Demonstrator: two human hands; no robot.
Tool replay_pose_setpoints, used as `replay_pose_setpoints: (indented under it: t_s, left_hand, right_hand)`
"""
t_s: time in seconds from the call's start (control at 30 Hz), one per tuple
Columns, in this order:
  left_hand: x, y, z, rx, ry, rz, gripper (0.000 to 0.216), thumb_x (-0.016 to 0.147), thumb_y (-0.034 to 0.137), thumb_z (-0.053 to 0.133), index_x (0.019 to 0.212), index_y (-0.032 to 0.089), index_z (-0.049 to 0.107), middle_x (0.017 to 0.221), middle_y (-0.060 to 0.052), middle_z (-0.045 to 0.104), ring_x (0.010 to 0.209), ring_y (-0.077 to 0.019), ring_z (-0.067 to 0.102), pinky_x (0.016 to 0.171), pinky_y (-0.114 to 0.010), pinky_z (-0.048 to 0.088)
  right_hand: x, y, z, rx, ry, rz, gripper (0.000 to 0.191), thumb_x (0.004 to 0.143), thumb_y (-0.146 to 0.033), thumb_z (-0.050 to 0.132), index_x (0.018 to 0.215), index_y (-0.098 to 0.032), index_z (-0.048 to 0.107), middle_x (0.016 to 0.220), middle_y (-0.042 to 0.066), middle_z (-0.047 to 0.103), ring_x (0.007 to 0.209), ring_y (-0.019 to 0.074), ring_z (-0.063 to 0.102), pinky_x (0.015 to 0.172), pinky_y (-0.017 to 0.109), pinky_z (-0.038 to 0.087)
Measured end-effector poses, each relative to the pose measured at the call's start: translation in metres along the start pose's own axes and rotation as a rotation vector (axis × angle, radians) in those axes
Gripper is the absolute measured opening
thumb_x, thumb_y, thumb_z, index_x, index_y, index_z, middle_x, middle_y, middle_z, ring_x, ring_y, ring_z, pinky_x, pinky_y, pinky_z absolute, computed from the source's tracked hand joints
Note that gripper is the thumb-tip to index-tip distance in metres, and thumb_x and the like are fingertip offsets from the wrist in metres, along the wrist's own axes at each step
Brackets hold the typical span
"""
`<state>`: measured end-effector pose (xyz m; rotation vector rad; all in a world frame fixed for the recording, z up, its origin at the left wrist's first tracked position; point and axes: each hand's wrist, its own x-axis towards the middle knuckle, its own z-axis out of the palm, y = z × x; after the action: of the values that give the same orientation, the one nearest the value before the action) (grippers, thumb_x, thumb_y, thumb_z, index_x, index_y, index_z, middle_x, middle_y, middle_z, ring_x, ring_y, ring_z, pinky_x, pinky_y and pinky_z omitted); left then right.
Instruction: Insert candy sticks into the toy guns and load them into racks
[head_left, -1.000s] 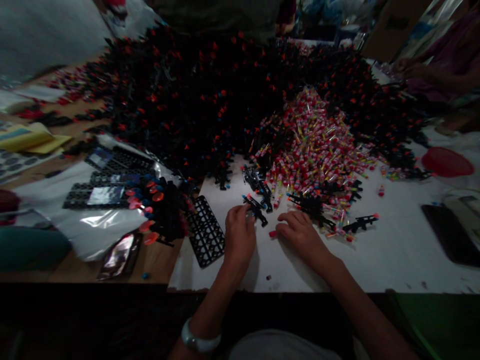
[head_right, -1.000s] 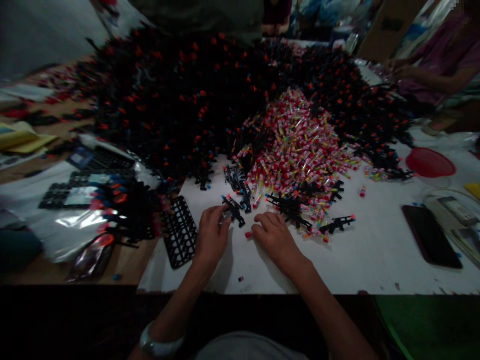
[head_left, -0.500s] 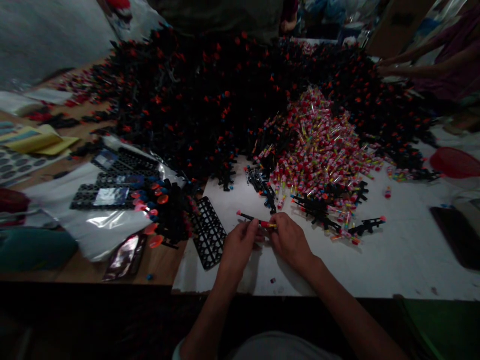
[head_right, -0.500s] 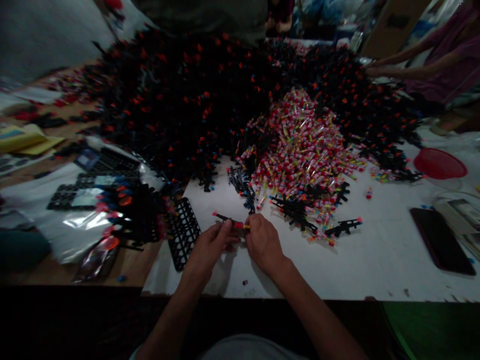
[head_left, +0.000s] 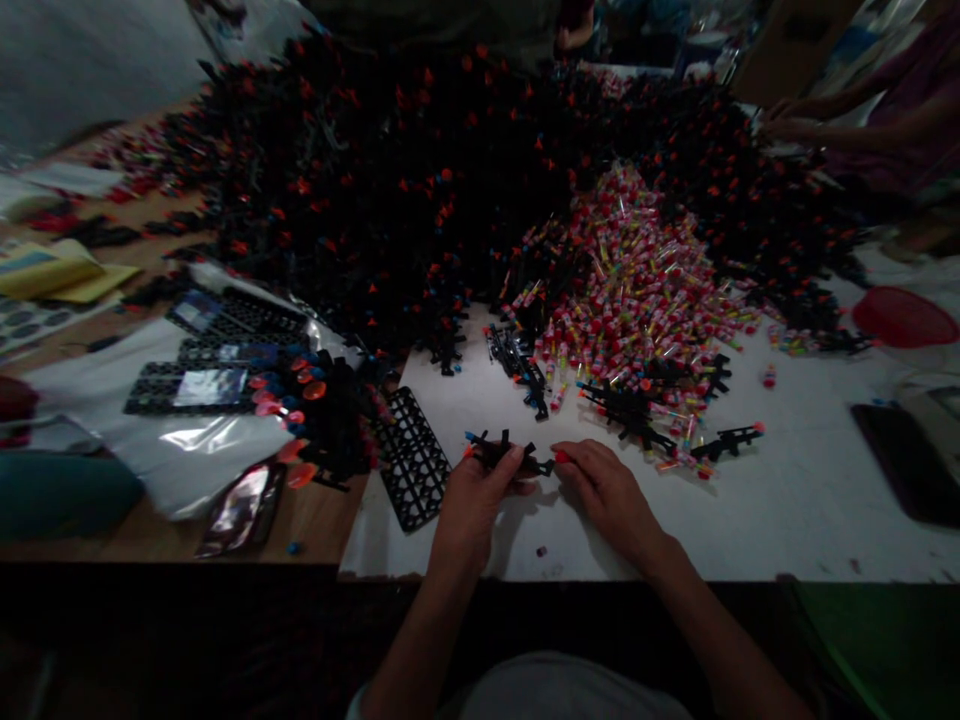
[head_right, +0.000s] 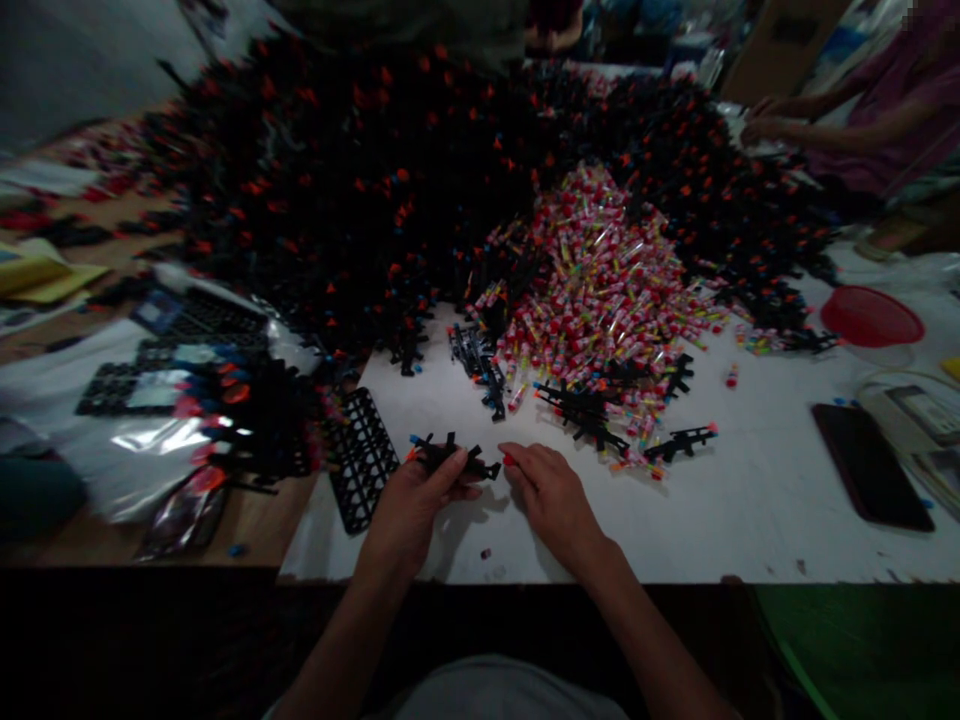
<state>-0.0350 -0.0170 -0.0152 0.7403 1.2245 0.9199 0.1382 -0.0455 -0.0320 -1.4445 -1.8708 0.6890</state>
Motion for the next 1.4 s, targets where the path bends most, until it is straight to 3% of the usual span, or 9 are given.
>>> replay_pose_setpoints:
  t_s: [0.1, 0.47, 0.73, 1.0, 1.13, 1.23, 1.3, 1.33, 1.4]
  left_hand:
    - [-0.006, 0.001, 0.002, -0.02, 0.001, -0.008, 0.032, 0.072, 0.038, 0.07, 0.088, 0.011, 0.063, 0.078, -0.006, 0.069, 0.07, -0.017, 0.065, 0.059, -0.027, 0.056]
    - [-0.011, 0.002, 0.011, -0.044, 0.04, 0.001, 0.032, 0.068, 0.035, 0.073, 0.085, 0.011, 0.061, 0.075, -0.005, 0.068, 0.062, -0.0157, 0.065, 0.052, -0.026, 0.056]
    - [-0.009, -0.002, 0.015, -0.091, 0.098, 0.0, 0.033, 0.063, 0.038, 0.075, 0.078, 0.012, 0.061, 0.067, -0.001, 0.066, 0.054, -0.0126, 0.062, 0.052, -0.026, 0.055]
    - [-0.012, -0.008, 0.026, -0.138, 0.2, 0.022, 0.033, 0.067, 0.037, 0.073, 0.082, 0.012, 0.058, 0.07, -0.001, 0.066, 0.055, -0.0123, 0.061, 0.054, -0.025, 0.052]
    - [-0.011, -0.002, 0.029, -0.03, 0.04, 0.06, 0.03, 0.074, 0.041, 0.067, 0.082, 0.013, 0.059, 0.072, -0.003, 0.065, 0.06, -0.0136, 0.062, 0.061, -0.027, 0.052]
    - [0.001, 0.009, 0.031, 0.149, -0.104, 0.178, 0.032, 0.08, 0.043, 0.058, 0.099, 0.017, 0.059, 0.09, -0.006, 0.067, 0.075, -0.0165, 0.065, 0.074, -0.031, 0.053]
    - [0.016, 0.016, 0.033, 0.406, -0.074, 0.358, 0.032, 0.084, 0.038, 0.054, 0.109, 0.019, 0.057, 0.108, -0.009, 0.064, 0.092, -0.0201, 0.062, 0.082, -0.035, 0.05]
    - [0.025, 0.017, 0.035, 0.569, -0.039, 0.458, 0.031, 0.085, 0.033, 0.053, 0.112, 0.018, 0.057, 0.116, -0.011, 0.061, 0.102, -0.0224, 0.059, 0.088, -0.037, 0.047]
    - [0.04, 0.017, 0.037, 0.902, 0.001, 0.605, 0.033, 0.084, 0.022, 0.053, 0.115, 0.016, 0.058, 0.129, -0.015, 0.054, 0.117, -0.0275, 0.049, 0.097, -0.044, 0.04]
  right_hand:
    - [-0.006, 0.0, 0.001, 0.079, -0.018, 0.01, 0.03, 0.096, -0.027, 0.04, 0.123, -0.022, 0.053, 0.105, 0.007, 0.062, 0.099, 0.0179, 0.055, 0.088, 0.033, 0.045]
    - [-0.008, 0.0, -0.002, 0.086, 0.019, -0.011, 0.027, 0.095, -0.026, 0.042, 0.115, -0.022, 0.059, 0.096, 0.007, 0.062, 0.091, 0.0178, 0.057, 0.082, 0.033, 0.049]
    - [-0.011, -0.005, 0.0, 0.026, 0.039, -0.067, 0.03, 0.092, -0.026, 0.048, 0.121, -0.02, 0.052, 0.1, 0.009, 0.058, 0.094, 0.0202, 0.054, 0.082, 0.036, 0.05]
    - [-0.017, -0.008, 0.034, -0.137, 0.258, -0.056, 0.017, 0.092, -0.025, 0.046, 0.103, -0.016, 0.056, 0.087, 0.01, 0.061, 0.084, 0.0223, 0.055, 0.076, 0.039, 0.048]
    - [-0.017, -0.001, 0.014, -0.133, 0.276, -0.035, 0.016, 0.093, -0.027, 0.045, 0.101, -0.019, 0.057, 0.084, 0.007, 0.061, 0.08, 0.0202, 0.056, 0.072, 0.035, 0.049]
    - [-0.006, 0.013, -0.03, -0.327, 0.475, 0.017, 0.026, 0.092, -0.03, 0.047, 0.114, -0.02, 0.056, 0.099, 0.011, 0.06, 0.096, 0.0246, 0.054, 0.086, 0.043, 0.044]
    - [0.008, 0.02, -0.052, -0.51, 0.603, 0.055, 0.037, 0.09, -0.031, 0.05, 0.125, -0.019, 0.051, 0.115, 0.015, 0.056, 0.111, 0.0301, 0.046, 0.096, 0.052, 0.034]
    - [0.016, 0.022, -0.057, -0.572, 0.601, 0.045, 0.039, 0.089, -0.029, 0.051, 0.127, -0.019, 0.05, 0.12, 0.015, 0.054, 0.116, 0.0315, 0.042, 0.098, 0.053, 0.03]
    - [0.034, 0.022, -0.052, -0.606, 0.459, -0.027, 0.037, 0.088, -0.019, 0.05, 0.125, -0.02, 0.053, 0.123, 0.013, 0.055, 0.117, 0.0308, 0.04, 0.098, 0.051, 0.029]
